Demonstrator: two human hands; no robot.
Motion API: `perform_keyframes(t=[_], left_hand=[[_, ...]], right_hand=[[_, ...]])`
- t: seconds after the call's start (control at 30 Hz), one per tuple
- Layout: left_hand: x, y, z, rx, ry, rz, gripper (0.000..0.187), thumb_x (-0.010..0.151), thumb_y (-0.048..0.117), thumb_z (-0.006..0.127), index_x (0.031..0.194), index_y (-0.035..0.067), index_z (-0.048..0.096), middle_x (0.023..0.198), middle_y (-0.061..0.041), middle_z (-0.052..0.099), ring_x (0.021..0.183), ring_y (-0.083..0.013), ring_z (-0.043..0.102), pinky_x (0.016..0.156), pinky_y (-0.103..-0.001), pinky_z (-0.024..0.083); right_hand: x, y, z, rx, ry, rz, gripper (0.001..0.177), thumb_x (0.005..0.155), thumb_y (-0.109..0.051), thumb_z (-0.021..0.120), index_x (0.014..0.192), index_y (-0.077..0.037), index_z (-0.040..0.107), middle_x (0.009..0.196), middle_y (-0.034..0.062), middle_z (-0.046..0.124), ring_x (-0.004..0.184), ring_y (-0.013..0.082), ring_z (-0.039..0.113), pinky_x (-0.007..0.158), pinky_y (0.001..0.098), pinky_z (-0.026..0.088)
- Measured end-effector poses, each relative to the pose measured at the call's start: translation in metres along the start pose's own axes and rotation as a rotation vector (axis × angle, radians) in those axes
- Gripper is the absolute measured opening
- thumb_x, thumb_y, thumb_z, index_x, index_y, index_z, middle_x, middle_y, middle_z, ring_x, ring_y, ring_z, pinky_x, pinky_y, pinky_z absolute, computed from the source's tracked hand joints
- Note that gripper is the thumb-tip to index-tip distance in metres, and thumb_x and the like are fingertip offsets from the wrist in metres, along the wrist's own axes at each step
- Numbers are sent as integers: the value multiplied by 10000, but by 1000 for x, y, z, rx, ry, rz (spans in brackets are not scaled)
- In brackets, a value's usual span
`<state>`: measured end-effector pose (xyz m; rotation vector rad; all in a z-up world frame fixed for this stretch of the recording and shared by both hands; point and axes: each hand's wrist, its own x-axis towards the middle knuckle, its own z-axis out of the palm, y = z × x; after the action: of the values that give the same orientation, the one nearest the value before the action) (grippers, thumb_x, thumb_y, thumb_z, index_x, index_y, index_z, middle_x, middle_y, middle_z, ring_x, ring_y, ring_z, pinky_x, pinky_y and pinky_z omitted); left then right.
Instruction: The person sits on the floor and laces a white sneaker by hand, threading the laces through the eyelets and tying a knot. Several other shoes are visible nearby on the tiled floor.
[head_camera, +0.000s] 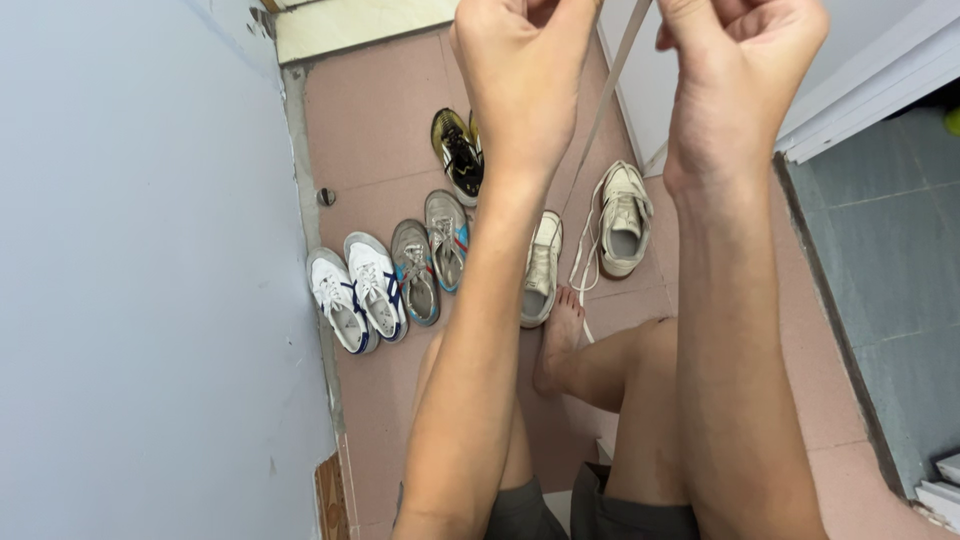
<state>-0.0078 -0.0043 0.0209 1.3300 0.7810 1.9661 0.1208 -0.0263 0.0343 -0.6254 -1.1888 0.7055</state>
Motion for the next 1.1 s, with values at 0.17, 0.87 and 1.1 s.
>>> perform_keyframes(t=[0.17,0.87,1.1], left_hand=[[4,-9,-6,130,39,-32,323,967,56,732,742,-96,557,668,-29,501,627,-87,417,555,-255,332],[-25,0,-41,-521,-298,-474,284,1106,148,713,1248,-72,605,1128,-233,753,787,-236,776,711,-367,695],[1,-20,-64,-438,-253,-363,235,1116,114,687,1073,-118,690,903,-225,753,770,-284,790,722,-408,674]], right_hand=[[-1,8,-9,13,70,6,240,1009,28,763,1065,-60,547,918,-4,657,858,109,640,814,310,558],[-171,345,-152,-1284,-648,821,290,781,-204,786,1029,-53,777,1058,229,746,998,360,726,913,442,559],[-228,359,-165,-1319,-491,895,218,906,-221,762,1110,-152,790,995,194,751,924,367,719,845,481,551]])
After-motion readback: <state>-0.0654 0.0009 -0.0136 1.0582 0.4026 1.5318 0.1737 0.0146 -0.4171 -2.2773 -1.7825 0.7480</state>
